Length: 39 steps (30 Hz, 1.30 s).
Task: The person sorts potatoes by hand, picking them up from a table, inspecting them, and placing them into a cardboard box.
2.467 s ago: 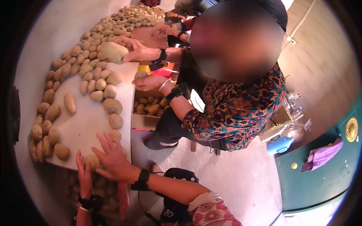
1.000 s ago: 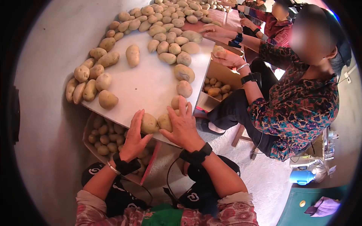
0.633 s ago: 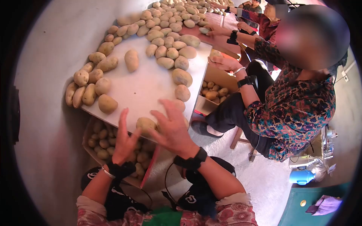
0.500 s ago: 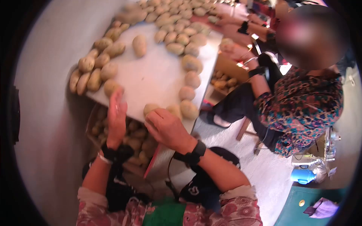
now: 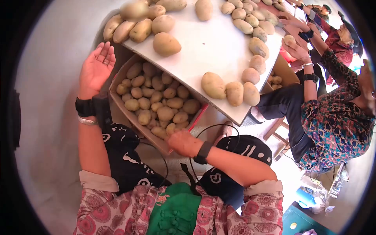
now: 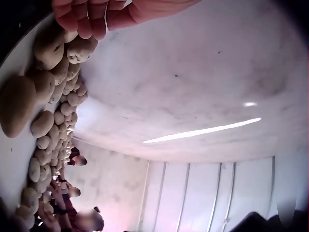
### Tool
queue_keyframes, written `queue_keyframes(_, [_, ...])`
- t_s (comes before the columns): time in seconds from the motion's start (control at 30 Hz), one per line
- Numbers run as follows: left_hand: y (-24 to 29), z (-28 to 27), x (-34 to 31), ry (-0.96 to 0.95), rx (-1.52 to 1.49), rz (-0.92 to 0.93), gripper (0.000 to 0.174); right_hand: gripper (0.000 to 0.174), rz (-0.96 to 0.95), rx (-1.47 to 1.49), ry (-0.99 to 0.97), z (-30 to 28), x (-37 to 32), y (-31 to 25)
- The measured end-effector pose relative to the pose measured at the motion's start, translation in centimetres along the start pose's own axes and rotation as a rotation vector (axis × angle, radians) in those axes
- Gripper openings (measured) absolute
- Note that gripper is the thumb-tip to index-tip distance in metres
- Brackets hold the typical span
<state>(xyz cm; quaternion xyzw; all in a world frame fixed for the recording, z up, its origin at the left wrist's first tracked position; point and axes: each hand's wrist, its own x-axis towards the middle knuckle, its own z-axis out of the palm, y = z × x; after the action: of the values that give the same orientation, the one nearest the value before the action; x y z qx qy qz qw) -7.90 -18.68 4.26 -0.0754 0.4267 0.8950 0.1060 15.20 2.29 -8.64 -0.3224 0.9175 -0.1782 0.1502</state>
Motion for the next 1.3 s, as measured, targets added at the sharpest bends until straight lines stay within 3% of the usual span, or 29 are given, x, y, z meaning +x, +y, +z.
queue_keyframes(0.2, [4.4, -1.6, 0.1, 0.017, -0.213, 0.072, 0.024, 0.018, 0.097, 0.016, -0.018, -0.5, 3.2, -0.1])
queue_keyframes(0.27, [5.1, -3.1, 0.5, 0.040, -0.245, 0.106, 0.021, 0.028, 0.152, 0.127, -0.008, -1.8, 4.0, -0.5])
queue_keyframes(0.37, [5.8, -5.1, 0.8, -0.250, -0.381, -0.018, 0.017, 0.036, 0.167, 0.331, -0.036, -0.6, 7.4, 0.6])
queue_keyframes(0.4, [5.2, -5.6, 0.8, -0.310, -0.428, -0.051, 0.016, 0.024, 0.056, 0.184, 0.146, 2.0, 9.2, 1.7])
queue_keyframes(0.43, [5.0, -5.5, 0.7, -0.237, -0.414, -0.042, 0.016, 0.023, 0.129, 0.293, 0.113, 3.3, 11.6, 1.7])
queue_keyframes(0.47, [5.2, -5.4, 0.5, -0.161, -0.386, -0.024, 0.017, 0.027, 0.127, 0.234, 0.265, 3.9, 13.1, 1.2])
queue_keyframes(0.53, [5.3, -5.2, 0.3, -0.175, -0.393, 0.006, 0.017, 0.035, 0.225, 0.190, 0.371, 4.7, 17.6, 0.3])
queue_keyframes(0.6, [5.2, -4.9, -0.3, -0.156, -0.365, 0.004, 0.016, 0.046, 0.393, 0.310, 0.180, 5.6, 21.2, -0.3])
queue_keyframes(0.73, [5.3, -3.1, -1.3, -0.112, -0.342, 0.001, 0.016, 0.038, 0.550, 0.226, 0.220, 7.7, 25.4, -1.2])
queue_keyframes(0.77, [5.3, -3.1, -1.4, -0.123, -0.348, -0.007, 0.016, 0.033, 0.629, 0.337, 0.266, 8.2, 26.3, -1.0])
queue_keyframes(0.8, [5.3, -3.3, -1.4, -0.130, -0.349, -0.004, 0.016, 0.029, 0.703, 0.445, 0.316, 7.7, 26.7, -0.9])
queue_keyframes(0.93, [5.6, -3.9, -1.0, -0.169, -0.339, -0.002, 0.017, 0.028, 0.775, 0.386, 0.329, 8.2, 27.5, -0.5])
queue_keyframes(1.0, [5.7, -4.4, -0.9, -0.167, -0.349, 0.002, 0.017, 0.035, 0.626, 0.205, 0.259, 9.3, 28.3, 0.7])
queue_keyframes(1.03, [5.7, -4.5, -0.8, -0.161, -0.342, 0.026, 0.019, 0.035, 0.628, 0.196, 0.266, 8.7, 27.6, 1.3])
queue_keyframes(1.1, [5.4, -4.7, -0.5, -0.172, -0.343, 0.027, 0.021, 0.052, 0.516, 0.326, 0.173, 7.3, 24.6, 1.9])
queue_keyframes(1.2, [5.0, -6.1, 1.0, -0.198, -0.340, 0.040, 0.023, 0.067, 0.676, 0.557, 0.072, 4.4, 22.6, 0.9])
queue_keyframes(1.27, [4.4, -7.0, 1.9, -0.283, -0.319, 0.037, 0.025, 0.069, 0.735, 0.321, 0.076, 6.7, 22.7, 0.1])
queue_keyframes(1.3, [4.4, -6.7, 1.9, -0.239, -0.322, 0.020, 0.025, 0.069, 0.750, 0.314, 0.090, 8.3, 22.6, -0.1])
